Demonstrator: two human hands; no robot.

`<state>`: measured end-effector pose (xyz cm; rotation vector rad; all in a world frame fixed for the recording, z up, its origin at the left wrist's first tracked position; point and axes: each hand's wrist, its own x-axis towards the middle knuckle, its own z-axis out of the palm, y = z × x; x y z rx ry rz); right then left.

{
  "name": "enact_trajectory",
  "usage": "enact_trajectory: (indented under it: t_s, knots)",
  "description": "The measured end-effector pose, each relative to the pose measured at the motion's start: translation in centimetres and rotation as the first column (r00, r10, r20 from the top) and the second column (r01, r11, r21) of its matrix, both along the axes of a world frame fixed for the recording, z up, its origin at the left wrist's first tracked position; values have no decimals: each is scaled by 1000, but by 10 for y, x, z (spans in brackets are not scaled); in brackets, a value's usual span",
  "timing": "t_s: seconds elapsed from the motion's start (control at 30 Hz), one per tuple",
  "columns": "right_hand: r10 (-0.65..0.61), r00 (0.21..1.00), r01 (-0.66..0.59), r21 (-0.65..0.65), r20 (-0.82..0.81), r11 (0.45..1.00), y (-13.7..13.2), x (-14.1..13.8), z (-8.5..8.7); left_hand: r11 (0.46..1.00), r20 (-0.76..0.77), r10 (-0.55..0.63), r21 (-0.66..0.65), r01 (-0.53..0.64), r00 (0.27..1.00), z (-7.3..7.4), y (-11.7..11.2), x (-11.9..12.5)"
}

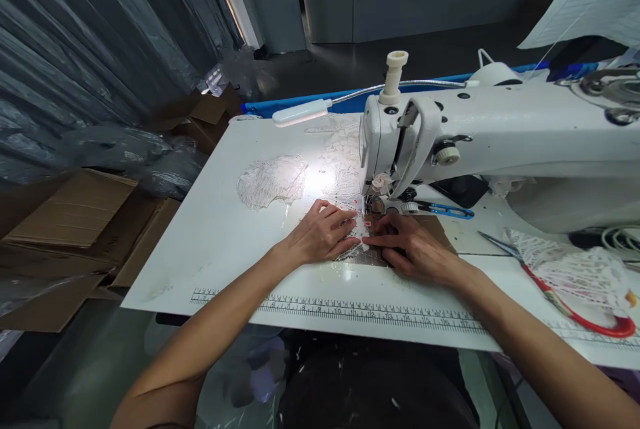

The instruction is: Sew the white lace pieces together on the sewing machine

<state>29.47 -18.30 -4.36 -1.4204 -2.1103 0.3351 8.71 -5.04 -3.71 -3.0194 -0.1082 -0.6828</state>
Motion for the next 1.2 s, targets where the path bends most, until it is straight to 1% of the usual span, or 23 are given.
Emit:
enact_trajectory:
  t_s: [0.3, 0.5, 0.8, 1.0, 1.2]
  knots:
    - [2, 1000, -2, -5, 16, 1000, 1, 0, 1, 1000, 2, -14, -17, 14, 1000, -4, 3, 0]
    - [1, 1000, -1, 0, -13, 1000, 1, 0, 2, 1000, 2, -6, -21, 7, 1000, -2, 2, 0]
    - [-5, 1000, 5, -11, -1, 1000, 0, 0, 0, 999, -52, 18, -37, -20, 998, 0, 1, 0]
    - [-11, 1000, 11, 5, 5, 1000, -1, 0, 0, 997, -96, 36, -57, -42, 995, 2, 0, 0]
    - [-12, 1000, 12, 8, -6, 1000, -1, 0, -1, 996, -134, 73, -35, -78, 988, 1, -1, 2]
